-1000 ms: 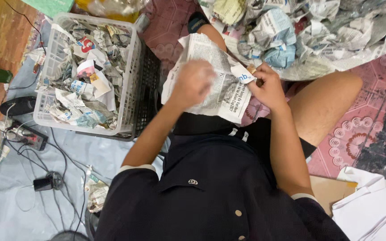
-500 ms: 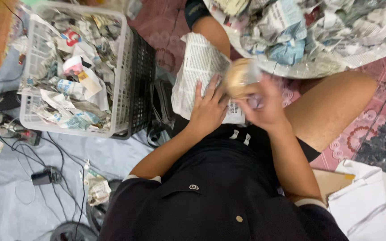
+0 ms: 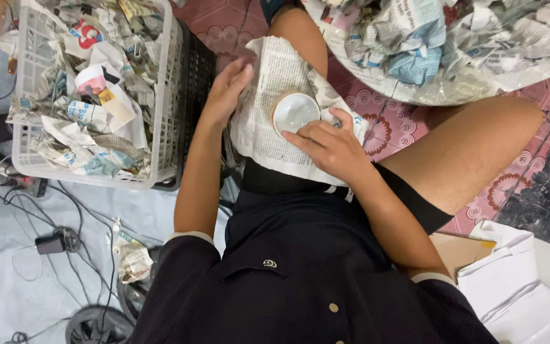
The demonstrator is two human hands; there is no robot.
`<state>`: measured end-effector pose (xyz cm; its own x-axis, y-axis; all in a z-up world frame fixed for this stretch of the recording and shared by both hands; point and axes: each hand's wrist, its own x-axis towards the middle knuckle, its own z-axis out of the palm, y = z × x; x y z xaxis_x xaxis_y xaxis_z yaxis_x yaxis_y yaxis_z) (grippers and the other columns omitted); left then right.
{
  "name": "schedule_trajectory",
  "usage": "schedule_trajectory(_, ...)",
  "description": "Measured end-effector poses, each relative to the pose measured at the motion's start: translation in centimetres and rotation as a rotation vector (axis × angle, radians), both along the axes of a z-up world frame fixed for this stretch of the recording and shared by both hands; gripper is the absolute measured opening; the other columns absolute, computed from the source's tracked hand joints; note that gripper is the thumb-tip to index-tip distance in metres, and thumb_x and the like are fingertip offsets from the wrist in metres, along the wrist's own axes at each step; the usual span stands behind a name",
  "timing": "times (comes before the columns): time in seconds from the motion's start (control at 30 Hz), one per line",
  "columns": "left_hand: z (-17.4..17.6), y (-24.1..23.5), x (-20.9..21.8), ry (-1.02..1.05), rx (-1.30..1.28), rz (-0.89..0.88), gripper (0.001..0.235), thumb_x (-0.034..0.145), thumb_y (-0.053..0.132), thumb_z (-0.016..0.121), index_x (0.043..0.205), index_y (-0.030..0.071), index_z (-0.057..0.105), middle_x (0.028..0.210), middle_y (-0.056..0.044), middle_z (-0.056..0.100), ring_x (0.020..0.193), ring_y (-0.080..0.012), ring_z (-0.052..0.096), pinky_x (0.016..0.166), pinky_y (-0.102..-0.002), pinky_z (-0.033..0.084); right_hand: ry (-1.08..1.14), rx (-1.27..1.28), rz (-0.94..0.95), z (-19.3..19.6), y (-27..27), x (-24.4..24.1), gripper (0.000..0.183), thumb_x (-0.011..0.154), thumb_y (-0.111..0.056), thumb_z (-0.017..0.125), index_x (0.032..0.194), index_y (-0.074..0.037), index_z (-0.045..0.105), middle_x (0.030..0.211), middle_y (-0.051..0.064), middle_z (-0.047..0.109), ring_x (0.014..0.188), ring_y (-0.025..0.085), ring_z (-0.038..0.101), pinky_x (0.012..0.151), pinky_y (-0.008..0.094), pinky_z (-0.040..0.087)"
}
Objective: The person sits on the floor and wraps individual plastic cups with newspaper sheets. They fold the paper around each cup and place the wrapped items into a large pile on a tray.
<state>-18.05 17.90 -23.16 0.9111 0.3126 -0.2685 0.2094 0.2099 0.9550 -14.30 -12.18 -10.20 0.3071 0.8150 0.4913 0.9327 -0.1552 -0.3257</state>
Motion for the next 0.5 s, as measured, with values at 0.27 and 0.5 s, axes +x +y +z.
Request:
schedule_trajectory(0.27, 9.1, -1.2, -3.3, -0.337, 0.195, 0.073, 0.036, 0.098, 0.005, 0.075, 0.130, -0.001, 0.061, 0.104, -0.007, 0.074, 0.089, -0.0146, 0.072, 0.078, -0.031, 0.059, -0.032, 0.018, -0.037, -1.3, -0.7, -0.3, 0.047, 0.086, -0.001, 0.073, 0.130, -0.018, 0.076, 0.104, -0.005, 0.065, 0.100, 0.011, 0.064, 0.111, 0.043, 0.029)
schedule_trajectory(0.5, 15.5, -9.3, -6.0, -0.449, 0.753, -0.211, 0.076, 0.086, -0.002, 0.081, 0.151, 0.003, 0.043, 0.135, -0.021, 0.063, 0.109, -0.0257, 0.068, 0.098, -0.036, 0.058, 0.015, 0.034, -0.007, -1.3, -0.7, -0.4, 0.040, 0.083, -0.002, 0.072, 0.121, -0.015, 0.075, 0.106, -0.004, 0.067, 0.103, 0.014, 0.065, 0.111, 0.046, 0.031)
